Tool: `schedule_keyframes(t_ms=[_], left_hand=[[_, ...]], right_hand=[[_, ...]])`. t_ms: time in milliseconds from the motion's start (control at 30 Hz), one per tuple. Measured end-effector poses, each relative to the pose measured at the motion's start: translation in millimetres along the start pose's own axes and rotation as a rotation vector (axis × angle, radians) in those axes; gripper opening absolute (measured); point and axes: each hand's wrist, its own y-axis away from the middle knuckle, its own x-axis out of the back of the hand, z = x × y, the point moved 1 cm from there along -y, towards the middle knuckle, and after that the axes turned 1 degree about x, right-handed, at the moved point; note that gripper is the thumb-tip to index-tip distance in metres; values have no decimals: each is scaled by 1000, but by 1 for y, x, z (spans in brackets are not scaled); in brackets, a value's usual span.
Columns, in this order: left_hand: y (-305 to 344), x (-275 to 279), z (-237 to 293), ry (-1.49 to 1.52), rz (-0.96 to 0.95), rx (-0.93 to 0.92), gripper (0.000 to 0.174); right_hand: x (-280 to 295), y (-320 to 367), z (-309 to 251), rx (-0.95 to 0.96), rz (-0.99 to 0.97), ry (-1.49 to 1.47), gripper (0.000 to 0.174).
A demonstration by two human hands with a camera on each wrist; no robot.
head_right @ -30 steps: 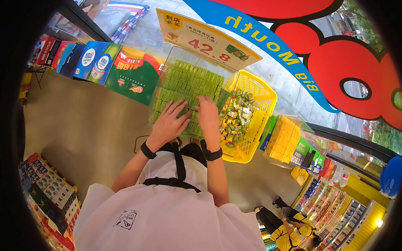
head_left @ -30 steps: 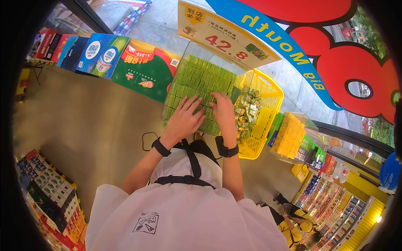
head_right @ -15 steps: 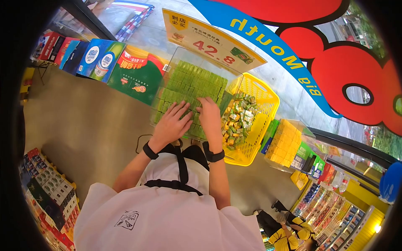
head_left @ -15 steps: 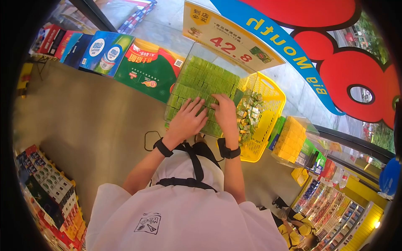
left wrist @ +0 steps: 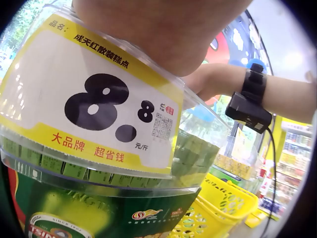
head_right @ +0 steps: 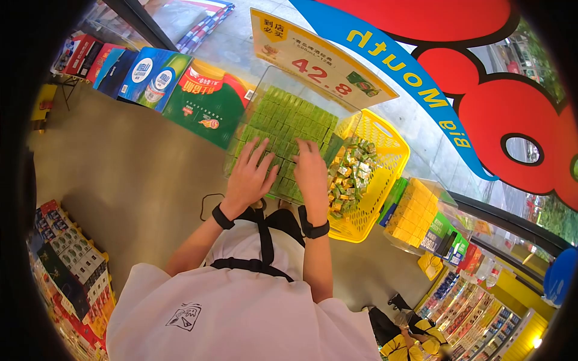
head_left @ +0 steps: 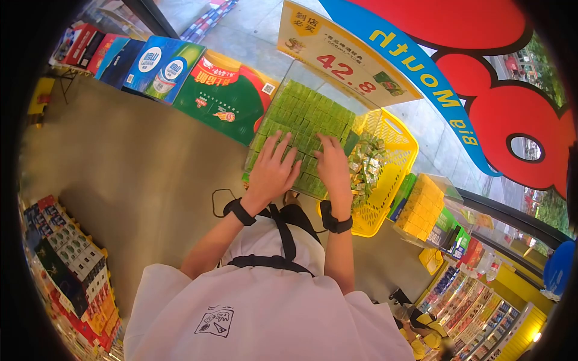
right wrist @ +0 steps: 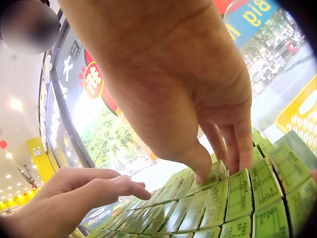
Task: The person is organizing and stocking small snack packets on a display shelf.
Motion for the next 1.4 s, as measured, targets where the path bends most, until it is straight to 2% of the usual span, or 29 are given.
schedule_keyframes(t_ms=[167, 300, 367, 567, 733, 800, 1000, 1400], left_hand=[[-5, 7, 5, -104, 58, 144, 47], [-5, 3, 6, -121, 36, 169, 56], [-4, 1, 6, -81, -4, 251, 67], [-9, 1, 7, -93, -31, 267, 82], [-8, -4, 3, -81, -68, 240, 81], [-7, -3, 2, -75, -70, 231, 80], [-8, -3, 2, -47, -79, 213, 78], [-11, 4, 1, -27, -92, 177, 80]], right_hand=[[2, 1, -3, -51, -46, 39, 43], [5, 1, -11, -41, -57, 36, 41], [1, 1, -9, -48, -46, 47, 40], [-4, 2, -9, -94, 4, 83, 38], [-3, 2, -11, -162, -4, 46, 37], [-9, 2, -9, -61, 96, -25, 35], [-13, 2, -9, -28, 127, -69, 30], [-4, 2, -10, -66, 93, -29, 30]])
